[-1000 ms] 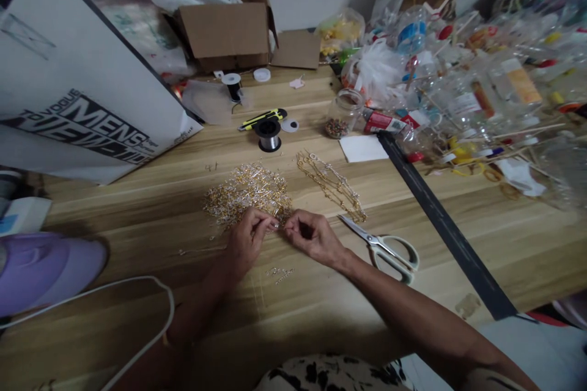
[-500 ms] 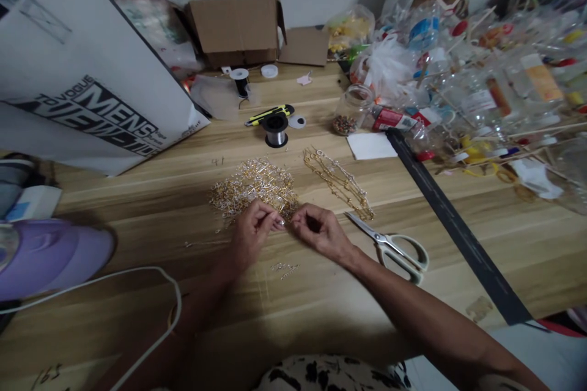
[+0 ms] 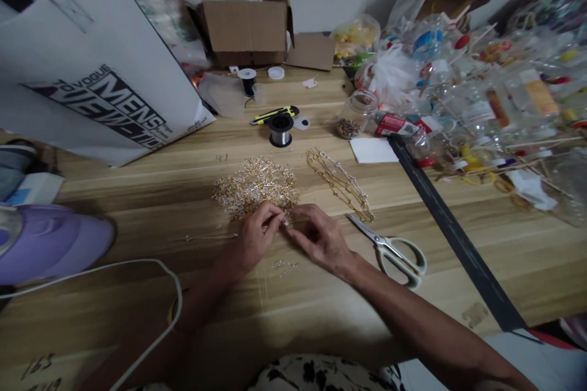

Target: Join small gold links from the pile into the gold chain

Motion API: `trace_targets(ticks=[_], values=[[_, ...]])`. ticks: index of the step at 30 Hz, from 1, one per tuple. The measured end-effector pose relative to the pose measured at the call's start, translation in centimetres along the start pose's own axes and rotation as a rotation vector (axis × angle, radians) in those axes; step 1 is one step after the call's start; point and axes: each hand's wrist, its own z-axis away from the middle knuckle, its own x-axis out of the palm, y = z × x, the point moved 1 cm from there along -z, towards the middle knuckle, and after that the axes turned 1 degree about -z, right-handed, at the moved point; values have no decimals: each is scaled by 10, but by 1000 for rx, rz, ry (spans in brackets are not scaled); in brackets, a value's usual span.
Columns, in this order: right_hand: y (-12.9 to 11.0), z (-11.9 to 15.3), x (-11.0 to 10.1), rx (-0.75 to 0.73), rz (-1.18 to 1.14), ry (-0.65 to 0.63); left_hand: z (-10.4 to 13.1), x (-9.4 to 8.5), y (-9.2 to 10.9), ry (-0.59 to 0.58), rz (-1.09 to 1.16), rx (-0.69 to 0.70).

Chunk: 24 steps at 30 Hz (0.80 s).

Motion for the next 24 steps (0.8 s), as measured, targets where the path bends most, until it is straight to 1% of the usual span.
trace_targets(ticks=[3,7,10,14,19,24], values=[[5,2,5,1,4,-72,2,2,-4,-19,-32,26],[8,0,5,43,17,-116,3,3,-5,-45,24,0],[6,-1,2,40,-7,-136,1,2,-2,-47,97,-39],[2,-2,1,22,-13,-168,-2,1,2,-39,101,-68],[1,-2,1,5,-14,-257,-4,2,0,-92,161,-113],[-3,-3,0,18,19,-280,-4,3,-2,-80,125,-130]])
